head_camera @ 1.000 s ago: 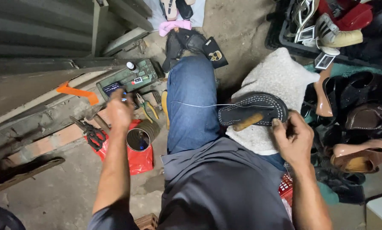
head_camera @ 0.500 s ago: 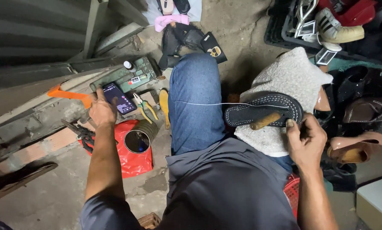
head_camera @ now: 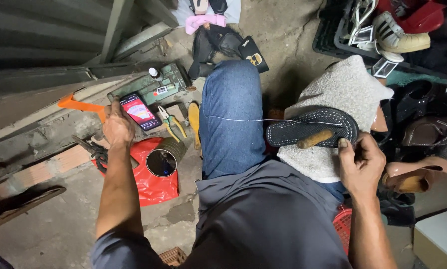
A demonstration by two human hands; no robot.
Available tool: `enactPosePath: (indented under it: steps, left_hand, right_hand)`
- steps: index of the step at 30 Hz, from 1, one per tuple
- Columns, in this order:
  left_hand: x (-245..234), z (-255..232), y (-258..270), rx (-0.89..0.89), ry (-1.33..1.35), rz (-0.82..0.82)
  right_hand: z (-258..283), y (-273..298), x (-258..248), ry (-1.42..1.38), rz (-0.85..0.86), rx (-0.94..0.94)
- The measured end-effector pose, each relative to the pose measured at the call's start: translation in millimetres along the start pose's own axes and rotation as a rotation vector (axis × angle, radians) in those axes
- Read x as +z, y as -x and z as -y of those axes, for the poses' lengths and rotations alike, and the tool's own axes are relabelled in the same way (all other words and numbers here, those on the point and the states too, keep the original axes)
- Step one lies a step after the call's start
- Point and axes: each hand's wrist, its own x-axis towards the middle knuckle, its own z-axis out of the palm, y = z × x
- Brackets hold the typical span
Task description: The person sits on the floor and sews a black shoe sole using a needle and white thread. They repeatedly pull the thread through the sole to secure it, occasionally adjusting the shoe's position on their lap.
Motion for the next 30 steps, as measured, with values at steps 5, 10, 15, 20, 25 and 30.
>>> enactPosePath:
  steps: [5, 10, 15, 20, 25, 30]
  left_hand:
    - [11, 3, 12, 0.006, -0.001, -0.096]
    - [19, 0, 32, 0.03, 0.025, -0.218]
    - [26, 11, 45, 0.012, 0.093, -0.17]
    - [14, 14, 33, -0.04, 0.058, -0.05]
    - [13, 14, 15, -0.068, -0.011, 0.011]
    - [9, 10, 7, -0.09, -0.036, 0.079]
  right_hand:
    - [0, 0, 1, -0.021, -0.003, 0.024]
    - [-4, -1, 3, -0.052, -0.007, 0.039]
    - [-8, 0, 2, -0.046, -0.023, 0.028]
    - [-11, 2, 1, -0.053, -0.026, 0.022]
    - [-8, 3, 1, -0.046, -0.031, 0.028]
    - [-6, 2, 1, -0.038, -0.03, 0.036]
